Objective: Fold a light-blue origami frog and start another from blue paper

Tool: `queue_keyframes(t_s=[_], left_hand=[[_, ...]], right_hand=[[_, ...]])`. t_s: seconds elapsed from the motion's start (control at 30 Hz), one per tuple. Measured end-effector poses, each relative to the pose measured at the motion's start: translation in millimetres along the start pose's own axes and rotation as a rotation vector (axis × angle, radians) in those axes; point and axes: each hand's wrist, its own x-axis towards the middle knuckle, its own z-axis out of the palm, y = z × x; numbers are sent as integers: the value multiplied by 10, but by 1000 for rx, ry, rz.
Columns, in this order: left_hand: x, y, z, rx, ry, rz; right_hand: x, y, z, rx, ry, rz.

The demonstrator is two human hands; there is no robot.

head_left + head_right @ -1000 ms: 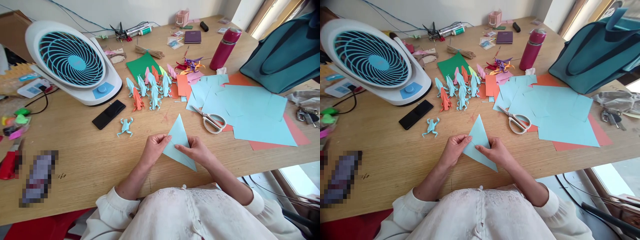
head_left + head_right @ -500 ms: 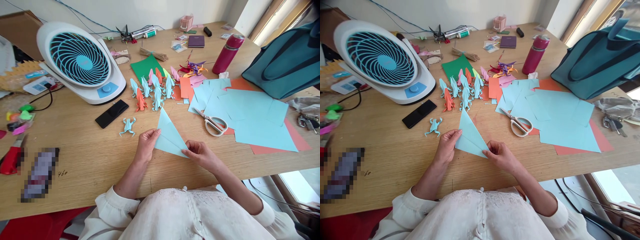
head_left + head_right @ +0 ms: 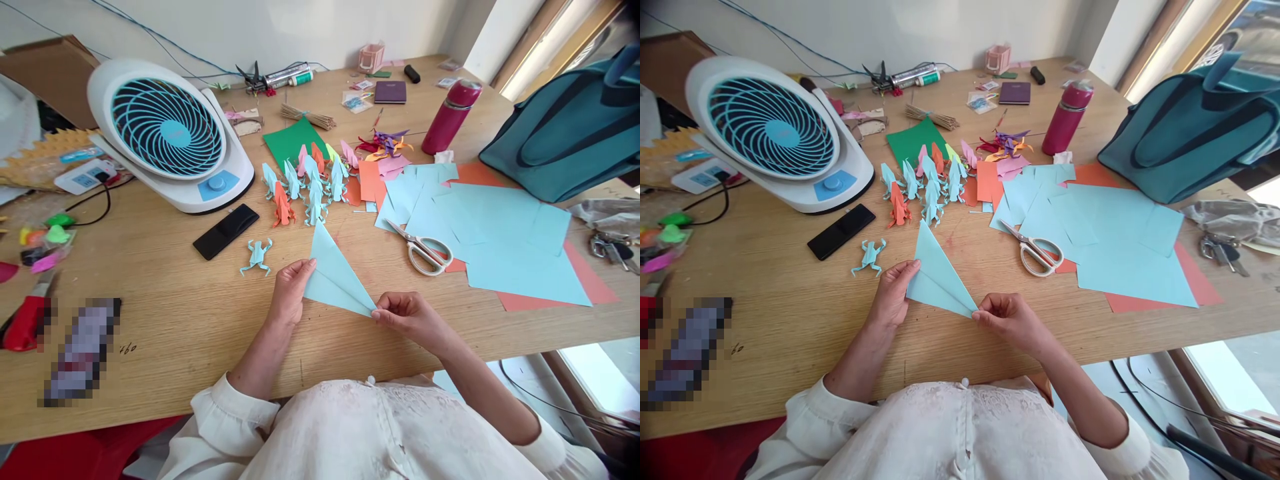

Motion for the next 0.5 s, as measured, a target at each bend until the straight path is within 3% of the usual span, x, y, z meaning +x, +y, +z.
queue_keyframes(t_s=[0.3,0.4,0.5], left_hand=[[22,27,-13,-77,51,-8],[38,10,-26,-86,48,-5],[57,-44,-45,-39,13,-13]], right_hand=[[-135,37,-152,-214,88,-73],[-297,-224,-151,-394,185,-257],[-668,-665,-54,-614,272,-603]])
